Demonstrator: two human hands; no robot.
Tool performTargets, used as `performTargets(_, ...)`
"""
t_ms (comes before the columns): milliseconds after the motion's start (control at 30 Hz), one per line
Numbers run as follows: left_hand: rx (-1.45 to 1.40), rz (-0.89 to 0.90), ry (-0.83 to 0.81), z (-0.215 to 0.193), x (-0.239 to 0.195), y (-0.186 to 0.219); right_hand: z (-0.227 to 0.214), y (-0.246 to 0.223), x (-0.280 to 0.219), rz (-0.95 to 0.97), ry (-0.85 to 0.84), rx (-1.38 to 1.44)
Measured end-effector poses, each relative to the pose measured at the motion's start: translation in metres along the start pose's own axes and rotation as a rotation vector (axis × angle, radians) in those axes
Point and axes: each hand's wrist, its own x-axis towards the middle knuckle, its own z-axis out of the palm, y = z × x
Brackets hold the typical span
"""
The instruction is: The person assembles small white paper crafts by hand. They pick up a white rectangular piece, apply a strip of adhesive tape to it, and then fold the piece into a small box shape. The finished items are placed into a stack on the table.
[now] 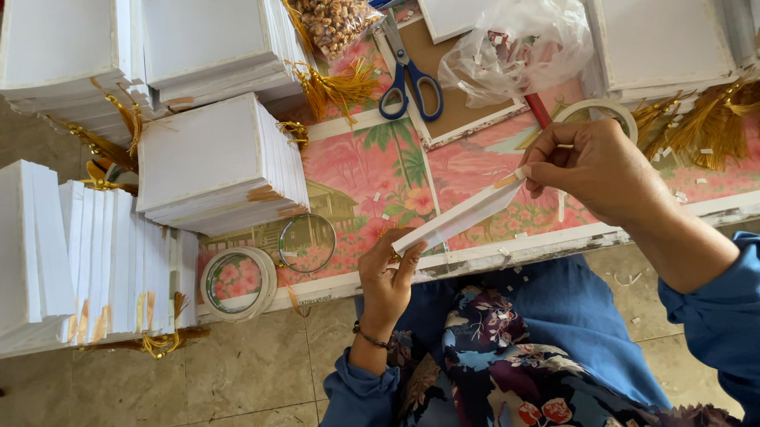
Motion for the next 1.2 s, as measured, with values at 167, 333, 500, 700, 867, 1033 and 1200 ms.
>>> performTargets(167, -0.008, -0.010, 0.014, 0.001, -0.002, -0.002, 0.002, -0.005, 0.000, 0.041, 0.033, -0.055)
performTargets(333, -0.019, 0.015, -0.011, 0.000, 0.002, 0.005, -0.002, 0.010, 0.006, 0.019, 0.011, -0.010)
performTargets(500, -0.015, -0.003, -0.016, 0.000, -0.002, 0.000, 0.000, 0.024, 0.007, -0.007, 0.040, 0.287)
performTargets(700, -0.041, 0.015, -0.013, 0.001, 0.000, 0.001, 0.009, 0.042, -0.002, 0.031, 0.025, 0.396)
performTargets(867, -0.064, -0.021, 0.071, 0.005, 0.006, 0.004, 0.023, 0.074, 0.003, -0.029, 0.185, 0.565)
performTargets(1033, -0.048, -0.052, 0.099, 0.006, 0.005, 0.008, 0.037, 0.076, 0.000, -0.111, 0.250, 0.655)
performTargets(1200, 0.096, -0.127, 0.126, 0.002, 0.006, 0.012, 0.056, 0.077, -0.023, -0.100, 0.427, 0.755)
